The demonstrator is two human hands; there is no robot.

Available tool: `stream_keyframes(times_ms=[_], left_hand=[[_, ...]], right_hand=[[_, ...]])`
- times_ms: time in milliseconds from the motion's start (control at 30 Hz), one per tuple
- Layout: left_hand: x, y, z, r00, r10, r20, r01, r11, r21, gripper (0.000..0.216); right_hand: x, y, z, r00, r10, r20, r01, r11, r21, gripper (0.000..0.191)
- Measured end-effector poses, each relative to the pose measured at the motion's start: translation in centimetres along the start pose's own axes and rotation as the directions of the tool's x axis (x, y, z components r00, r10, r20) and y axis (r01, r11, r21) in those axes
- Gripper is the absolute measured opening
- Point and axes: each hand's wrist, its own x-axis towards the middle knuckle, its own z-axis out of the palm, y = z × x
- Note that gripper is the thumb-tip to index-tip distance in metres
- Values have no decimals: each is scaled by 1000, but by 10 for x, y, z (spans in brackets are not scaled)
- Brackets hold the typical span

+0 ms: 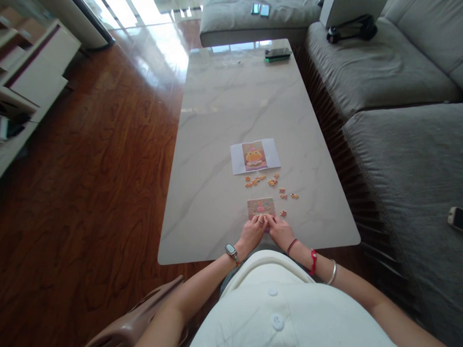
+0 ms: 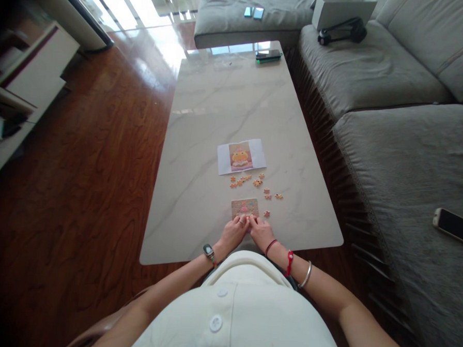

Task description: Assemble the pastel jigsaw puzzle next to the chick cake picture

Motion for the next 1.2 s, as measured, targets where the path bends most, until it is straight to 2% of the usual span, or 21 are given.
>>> stream_keyframes(times_ms=[133,233,533,667,767,867,967,1033,1200], left_hand=[[-4,-3,4,999,-3,-34,1,998,-61,37],[-6,-3,5,998,-30,-56,24,993,-115,41],[3,4,-1,994,-103,21,105,984,-145,33],[-6,1,1,994,-95,-47,86,983,-164,38],[-14,-5,1,993,-75,-88,57,980,-192,40],[-19,-9,1,995,-62,-81,45,979,-197,42],[-22,-7,3,994,-90,-63,79,984,-162,44],[-22,-3,5,993,-107,-57,99,986,-137,45],[-22,-1,6,993,-113,-34,107,985,-137,47]], right_hand=[[0,10,-5,1000,7,30,-10,993,117,34],[-2,22,-12,1000,23,5,-24,981,194,32],[2,14,-18,999,-36,36,33,997,76,25],[-6,20,-13,998,-56,-11,56,995,86,34],[-2,30,-14,998,-58,-3,57,984,167,32],[10,48,-20,1000,-6,-1,6,944,328,27],[16,70,-23,974,193,-119,-125,894,430,26],[14,81,-23,953,257,-163,-159,877,453,24],[5,79,-14,984,155,-89,-103,899,426,24]])
